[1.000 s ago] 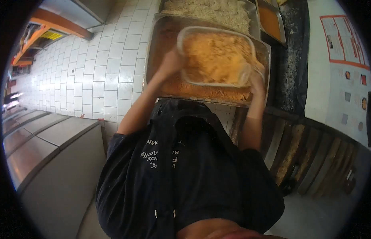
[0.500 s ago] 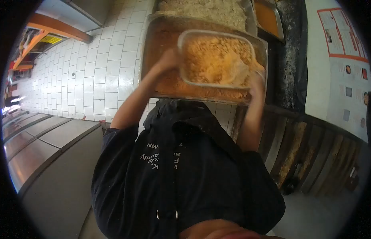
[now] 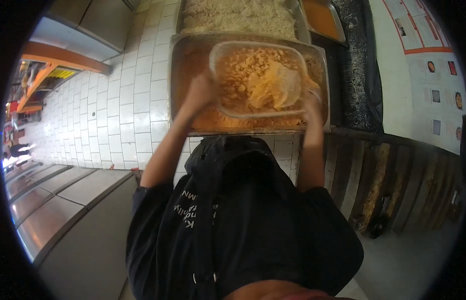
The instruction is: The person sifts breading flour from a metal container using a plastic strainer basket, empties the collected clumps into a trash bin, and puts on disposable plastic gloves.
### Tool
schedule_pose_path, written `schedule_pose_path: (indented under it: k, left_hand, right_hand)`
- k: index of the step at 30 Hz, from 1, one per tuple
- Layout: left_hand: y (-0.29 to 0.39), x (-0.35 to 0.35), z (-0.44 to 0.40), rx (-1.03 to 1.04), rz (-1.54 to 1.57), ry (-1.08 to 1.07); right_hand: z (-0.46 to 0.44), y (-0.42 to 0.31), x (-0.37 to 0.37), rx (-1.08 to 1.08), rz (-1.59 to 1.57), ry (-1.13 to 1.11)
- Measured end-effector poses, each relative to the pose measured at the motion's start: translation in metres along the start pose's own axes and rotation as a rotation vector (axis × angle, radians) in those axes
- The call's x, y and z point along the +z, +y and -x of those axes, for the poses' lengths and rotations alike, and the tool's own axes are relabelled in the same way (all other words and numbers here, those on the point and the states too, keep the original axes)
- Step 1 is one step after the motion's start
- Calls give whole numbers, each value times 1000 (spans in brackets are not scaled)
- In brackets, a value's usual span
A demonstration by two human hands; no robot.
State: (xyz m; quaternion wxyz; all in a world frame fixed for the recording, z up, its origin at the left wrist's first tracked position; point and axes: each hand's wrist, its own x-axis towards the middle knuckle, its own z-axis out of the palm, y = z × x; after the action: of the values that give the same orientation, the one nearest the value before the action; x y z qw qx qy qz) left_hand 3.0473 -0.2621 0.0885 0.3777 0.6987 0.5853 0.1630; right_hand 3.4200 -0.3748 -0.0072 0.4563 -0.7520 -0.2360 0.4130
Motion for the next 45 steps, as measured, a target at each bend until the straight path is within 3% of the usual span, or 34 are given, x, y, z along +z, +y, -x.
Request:
schedule_pose_path:
  k: [2, 5, 6, 8, 9, 12, 13, 14, 16, 18, 19, 21, 23, 24, 27, 30, 33, 36, 39, 43, 45]
  left_hand:
    - [34, 18, 20, 40, 378, -116]
    - [8, 22, 1, -84, 566, -177]
    - [3, 16, 2, -112, 560, -168]
    - [-6, -4, -2, 150, 333, 94]
    - [-10, -16, -5, 128, 321, 101]
    - [-10, -54, -8, 103, 275, 98]
    - [-5, -68, -8, 81, 358, 94]
    - [-5, -78, -8, 59, 443, 91]
    - [-11, -89, -13, 34, 487, 89]
    - [-13, -98, -15, 108, 595, 156]
    - [-18, -101, -18, 87, 582, 153]
    - [-14, -102, -13, 89, 611, 180]
    - [-20, -98, -17, 70, 658, 208]
    - [-24, -94, -18, 73, 661, 224]
    - [-15, -96, -12, 48, 601, 232]
    - [-29, -81, -24, 91, 651, 309]
    - [-34, -75, -28, 75, 732, 290]
    - [-37, -72, -29, 85, 770, 257]
    - [-39, -72, -35, 104, 765, 230]
    - [-37, -67, -41, 116, 859, 186]
    - [-39, -67, -45, 86, 844, 151]
  right_hand:
    - [47, -80, -26, 209, 25, 122]
    - [54, -89, -13, 109, 142, 155]
    - [56, -87, -7, 85, 181, 160]
    - [41, -81, 3, 113, 337, 162]
    - [32, -77, 5, 124, 390, 154]
    - [17, -70, -1, -96, -233, -86]
    - [21, -71, 5, -92, -238, -89]
    - [28, -79, 14, -95, -110, -137]
    - [39, -91, 46, -194, 438, -400]
    - [55, -101, 98, -497, 973, -704]
    - [60, -101, 130, -593, 1071, -829]
    - [64, -92, 194, -604, 1037, -1013]
    - [64, -58, 254, -411, 811, -1112]
    - [66, -35, 271, -423, 820, -1119]
    - [83, -25, 288, -749, 744, -1153]
    - [108, -39, 270, -803, 928, -1185]
    - [115, -50, 268, -687, 750, -1308]
    - [134, -89, 264, -665, 1137, -1327]
    - [134, -94, 262, -637, 1078, -1418]
    - [123, -103, 255, -137, 975, -1468]
    - [107, -92, 248, -9, 927, -1467]
